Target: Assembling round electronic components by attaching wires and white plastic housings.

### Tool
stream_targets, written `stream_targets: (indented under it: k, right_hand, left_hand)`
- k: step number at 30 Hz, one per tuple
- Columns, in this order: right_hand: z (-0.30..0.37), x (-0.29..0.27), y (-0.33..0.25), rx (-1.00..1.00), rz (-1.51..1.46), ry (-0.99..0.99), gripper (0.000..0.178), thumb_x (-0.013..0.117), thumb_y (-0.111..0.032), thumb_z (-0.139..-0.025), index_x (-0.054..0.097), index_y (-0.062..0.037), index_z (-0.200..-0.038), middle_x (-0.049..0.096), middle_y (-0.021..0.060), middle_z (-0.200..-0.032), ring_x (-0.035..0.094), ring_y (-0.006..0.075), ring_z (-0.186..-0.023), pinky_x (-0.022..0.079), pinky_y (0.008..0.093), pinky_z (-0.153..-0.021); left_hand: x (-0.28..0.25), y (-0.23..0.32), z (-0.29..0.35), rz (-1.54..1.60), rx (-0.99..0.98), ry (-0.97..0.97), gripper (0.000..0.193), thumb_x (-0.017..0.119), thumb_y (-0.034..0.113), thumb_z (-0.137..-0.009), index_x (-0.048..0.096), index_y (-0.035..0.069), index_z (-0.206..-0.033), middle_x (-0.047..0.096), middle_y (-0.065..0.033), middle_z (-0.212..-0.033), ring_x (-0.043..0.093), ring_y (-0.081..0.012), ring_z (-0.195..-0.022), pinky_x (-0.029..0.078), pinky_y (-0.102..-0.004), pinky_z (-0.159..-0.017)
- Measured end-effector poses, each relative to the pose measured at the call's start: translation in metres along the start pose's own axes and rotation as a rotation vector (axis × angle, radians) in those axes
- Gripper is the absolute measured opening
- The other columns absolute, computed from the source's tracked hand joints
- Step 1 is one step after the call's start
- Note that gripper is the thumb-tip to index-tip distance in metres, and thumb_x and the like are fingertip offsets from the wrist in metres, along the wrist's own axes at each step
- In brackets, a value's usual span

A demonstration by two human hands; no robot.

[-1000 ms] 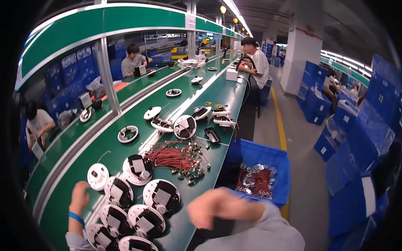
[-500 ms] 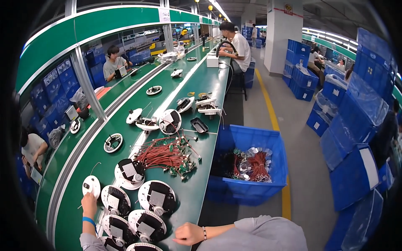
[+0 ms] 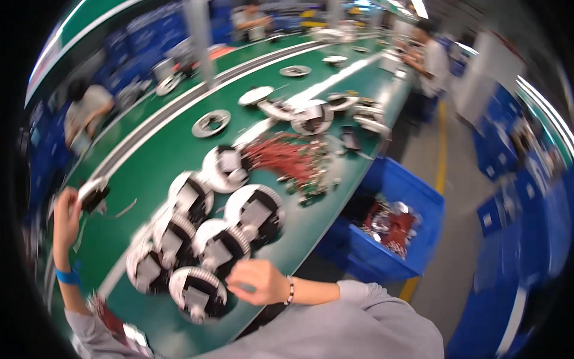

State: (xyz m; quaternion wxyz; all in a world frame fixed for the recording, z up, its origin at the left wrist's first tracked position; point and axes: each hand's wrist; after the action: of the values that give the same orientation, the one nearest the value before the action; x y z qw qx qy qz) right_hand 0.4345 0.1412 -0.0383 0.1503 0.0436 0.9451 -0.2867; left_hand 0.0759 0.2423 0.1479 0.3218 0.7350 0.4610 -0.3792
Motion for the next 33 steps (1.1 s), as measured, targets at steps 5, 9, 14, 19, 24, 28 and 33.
stream_targets:
  k: [5,9,14,19,24,28,33]
  right_hand:
    - [-0.095,0.051,-0.049,-0.131,0.003,-0.225,0.066,0.070,-0.013,-0.058,0.038,0.0021,-0.115,0.039,0.0208,-0.117,0.040,0.0336,-0.106,0.033,0.0375,-0.087]
    - [-0.115,0.134,-0.059,0.051,-0.451,-0.386,0.062,0.069,-0.013,-0.063,0.038,0.0036,-0.113,0.051,0.0184,-0.105,0.051,0.0264,-0.095,0.038,0.0320,-0.083]
    - [-0.080,0.175,-0.086,0.254,-0.727,-0.443,0.024,0.062,-0.010,-0.071,0.055,0.0010,-0.091,0.058,0.0084,-0.081,0.054,0.0130,-0.074,0.042,0.0238,-0.066]
    - [-0.058,0.199,-0.069,0.846,-1.235,-0.060,0.024,0.047,-0.020,-0.085,0.050,0.0011,-0.097,0.055,0.0034,-0.090,0.051,0.0075,-0.079,0.042,0.0207,-0.068]
    - [-0.030,0.209,-0.084,0.985,-1.275,-0.099,0.031,0.040,-0.026,-0.087,0.044,-0.0009,-0.105,0.052,0.0052,-0.100,0.051,0.0134,-0.090,0.042,0.0270,-0.076]
    - [-0.002,0.212,-0.083,0.796,-0.989,-0.301,0.035,0.042,-0.019,-0.087,0.037,0.0003,-0.115,0.048,0.0071,-0.106,0.045,0.0120,-0.096,0.037,0.0241,-0.082]
    - [0.006,0.212,-0.068,0.549,-0.656,-0.393,0.040,0.047,-0.018,-0.083,0.035,0.0022,-0.115,0.047,0.0133,-0.107,0.045,0.0198,-0.099,0.034,0.0288,-0.086]
  left_hand:
    - [-0.047,0.081,0.057,-0.076,0.070,-0.203,0.010,0.053,0.004,-0.068,0.053,-0.002,-0.076,0.053,-0.0182,-0.074,0.051,-0.0325,-0.072,0.042,-0.0351,-0.064]
    - [-0.056,0.105,0.112,0.163,0.053,-0.395,0.007,0.053,0.005,-0.069,0.054,-0.002,-0.071,0.053,-0.0152,-0.066,0.051,-0.0325,-0.062,0.040,-0.0363,-0.055]
    - [-0.044,0.114,0.192,0.056,-0.146,0.073,0.014,0.052,0.003,-0.070,0.054,-0.001,-0.083,0.054,-0.0135,-0.068,0.052,-0.0299,-0.066,0.041,-0.0345,-0.058]
    - [-0.002,0.159,0.280,-0.084,-0.281,0.633,0.020,0.051,0.001,-0.069,0.053,-0.003,-0.089,0.057,-0.0146,-0.080,0.056,-0.0244,-0.074,0.044,-0.0309,-0.063]
    - [0.081,0.158,0.326,0.502,-0.836,0.569,0.040,0.046,0.020,-0.078,0.043,-0.009,-0.105,0.051,-0.0175,-0.099,0.053,-0.0234,-0.084,0.044,-0.0283,-0.066]
    - [0.069,0.129,0.312,0.587,-0.768,0.751,0.052,0.037,0.025,-0.084,0.026,-0.009,-0.122,0.037,-0.0211,-0.119,0.040,-0.0269,-0.107,0.034,-0.0321,-0.085]
    - [0.078,0.106,0.325,0.508,-0.801,0.568,0.035,0.027,0.008,-0.085,0.041,-0.008,-0.113,0.044,-0.0214,-0.112,0.044,-0.0289,-0.103,0.032,-0.0328,-0.088]
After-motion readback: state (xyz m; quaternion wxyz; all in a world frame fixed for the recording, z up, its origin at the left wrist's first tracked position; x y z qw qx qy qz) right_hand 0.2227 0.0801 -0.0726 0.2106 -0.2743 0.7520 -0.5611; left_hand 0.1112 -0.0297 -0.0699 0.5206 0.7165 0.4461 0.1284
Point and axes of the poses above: each hand's wrist, its own z-axis away from the middle knuckle, its own x-axis out of the palm, y = z × x
